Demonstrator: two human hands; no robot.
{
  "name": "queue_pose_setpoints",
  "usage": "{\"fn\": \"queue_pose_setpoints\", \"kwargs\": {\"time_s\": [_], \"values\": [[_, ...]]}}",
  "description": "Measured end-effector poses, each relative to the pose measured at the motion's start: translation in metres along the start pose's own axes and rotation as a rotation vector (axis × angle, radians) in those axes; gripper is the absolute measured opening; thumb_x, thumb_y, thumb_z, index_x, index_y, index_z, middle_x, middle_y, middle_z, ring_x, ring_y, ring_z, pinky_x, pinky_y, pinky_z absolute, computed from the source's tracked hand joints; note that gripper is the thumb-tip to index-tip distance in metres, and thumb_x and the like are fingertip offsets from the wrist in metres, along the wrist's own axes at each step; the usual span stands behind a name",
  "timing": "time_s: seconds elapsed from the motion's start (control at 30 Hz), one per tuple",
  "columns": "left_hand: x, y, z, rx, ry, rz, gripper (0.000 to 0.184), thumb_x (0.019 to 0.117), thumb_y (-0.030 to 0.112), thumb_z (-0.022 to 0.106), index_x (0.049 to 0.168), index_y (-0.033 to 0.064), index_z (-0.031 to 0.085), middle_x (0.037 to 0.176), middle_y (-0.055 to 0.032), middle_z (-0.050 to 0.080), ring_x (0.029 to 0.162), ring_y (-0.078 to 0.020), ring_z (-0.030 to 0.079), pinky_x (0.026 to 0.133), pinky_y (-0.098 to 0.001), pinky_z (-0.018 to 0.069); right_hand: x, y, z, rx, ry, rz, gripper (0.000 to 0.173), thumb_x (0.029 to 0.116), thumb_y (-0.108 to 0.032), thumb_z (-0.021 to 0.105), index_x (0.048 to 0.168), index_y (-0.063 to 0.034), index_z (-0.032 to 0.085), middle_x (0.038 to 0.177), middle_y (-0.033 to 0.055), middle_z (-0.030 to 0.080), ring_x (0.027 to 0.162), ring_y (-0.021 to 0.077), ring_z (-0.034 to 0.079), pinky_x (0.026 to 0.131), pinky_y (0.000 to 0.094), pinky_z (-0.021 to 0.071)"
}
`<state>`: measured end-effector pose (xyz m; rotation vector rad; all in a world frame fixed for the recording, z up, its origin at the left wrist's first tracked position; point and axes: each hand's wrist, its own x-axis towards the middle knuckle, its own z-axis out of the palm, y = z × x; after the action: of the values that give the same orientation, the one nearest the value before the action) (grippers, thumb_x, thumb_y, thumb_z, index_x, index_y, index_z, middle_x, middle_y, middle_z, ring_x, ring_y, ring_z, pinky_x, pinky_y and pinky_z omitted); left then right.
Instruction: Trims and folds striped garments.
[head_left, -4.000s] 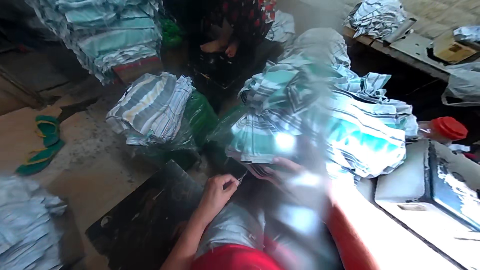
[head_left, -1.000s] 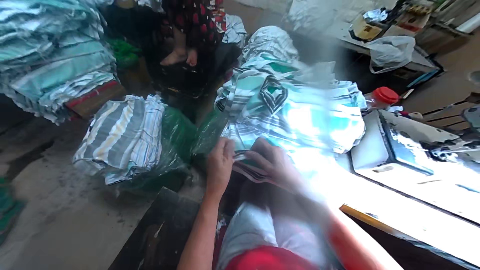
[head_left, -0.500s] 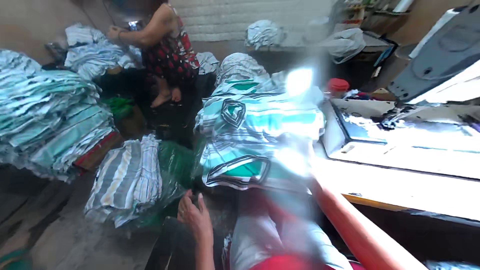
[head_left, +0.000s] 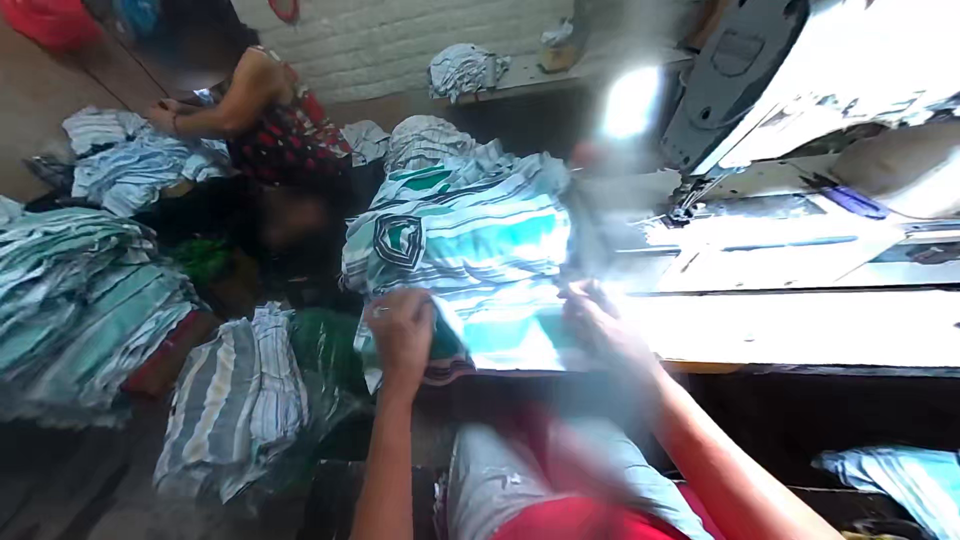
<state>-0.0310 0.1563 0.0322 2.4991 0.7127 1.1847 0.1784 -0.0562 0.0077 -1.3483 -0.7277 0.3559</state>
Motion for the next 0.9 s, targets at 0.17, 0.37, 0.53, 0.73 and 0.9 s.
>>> {"fn": "queue_pose_setpoints", "kwargs": {"time_s": [0.17, 0.37, 0.53, 0.73, 0.9], "values": [[-0.008, -0.01, -0.052, 0.112, 0.234, -0.44, 0.045, 0.0996, 0.017, 0.061, 0.14, -0.0019, 0.054, 0.136, -0.0282, 0.058, 0.13, -0.0496, 0.05, 0.108, -0.0721, 0.0273, -0.02, -0.001, -0.03, -0.059, 0.073, -0.004, 0.019, 0.1086, -0.015, 0.044, 0.105, -0.0064, 0.06, 0.077, -0.0049, 0.065, 0.053, -0.001, 0.051, 0.05, 0.0133, 0.0435], [-0.06, 0.047, -0.017, -0.198, 0.188, -0.328, 0.031, 0.1044, 0.017, 0.056, 0.121, -0.0091, 0.06, 0.103, -0.0174, 0.069, 0.091, -0.0192, 0.068, 0.081, -0.034, 0.057, -0.037, -0.001, -0.051, -0.097, 0.12, -0.042, 0.016, 0.1063, -0.017, 0.05, 0.104, -0.0105, 0.064, 0.077, -0.0078, 0.064, 0.06, -0.0015, 0.055, 0.057, 0.0137, 0.0464], [-0.084, 0.09, 0.02, -0.494, -0.19, -0.427, 0.027, 0.1063, 0.014, 0.051, 0.101, -0.0031, 0.071, 0.073, -0.0021, 0.069, 0.063, -0.0092, 0.068, 0.062, -0.0271, 0.0605, -0.052, -0.003, -0.044, -0.19, 0.075, -0.138, 0.013, 0.1039, -0.015, 0.053, 0.107, -0.0095, 0.065, 0.081, -0.0089, 0.064, 0.068, -0.0029, 0.059, 0.064, 0.014, 0.0509], [-0.087, 0.107, 0.049, -1.013, -0.289, -0.705, 0.026, 0.1071, 0.011, 0.05, 0.104, -0.0089, 0.066, 0.069, -0.0071, 0.069, 0.054, -0.0109, 0.065, 0.048, -0.0235, 0.054, -0.065, 0.001, -0.028, -0.35, 0.004, -0.188, 0.015, 0.1015, -0.018, 0.059, 0.103, -0.0073, 0.069, 0.082, -0.0049, 0.066, 0.069, -0.0029, 0.059, 0.064, 0.0149, 0.0501], [-0.07, 0.115, 0.056, -1.131, -0.243, -0.746, 0.008, 0.0979, -0.003, 0.06, 0.091, -0.0072, 0.063, 0.064, -0.0063, 0.066, 0.049, -0.0073, 0.061, 0.044, -0.0197, 0.0504, -0.069, 0.001, -0.019, -0.373, -0.079, -0.252, 0.019, 0.1031, -0.022, 0.057, 0.105, -0.007, 0.068, 0.085, -0.0038, 0.068, 0.074, -0.0029, 0.061, 0.069, 0.0147, 0.0517]]}}
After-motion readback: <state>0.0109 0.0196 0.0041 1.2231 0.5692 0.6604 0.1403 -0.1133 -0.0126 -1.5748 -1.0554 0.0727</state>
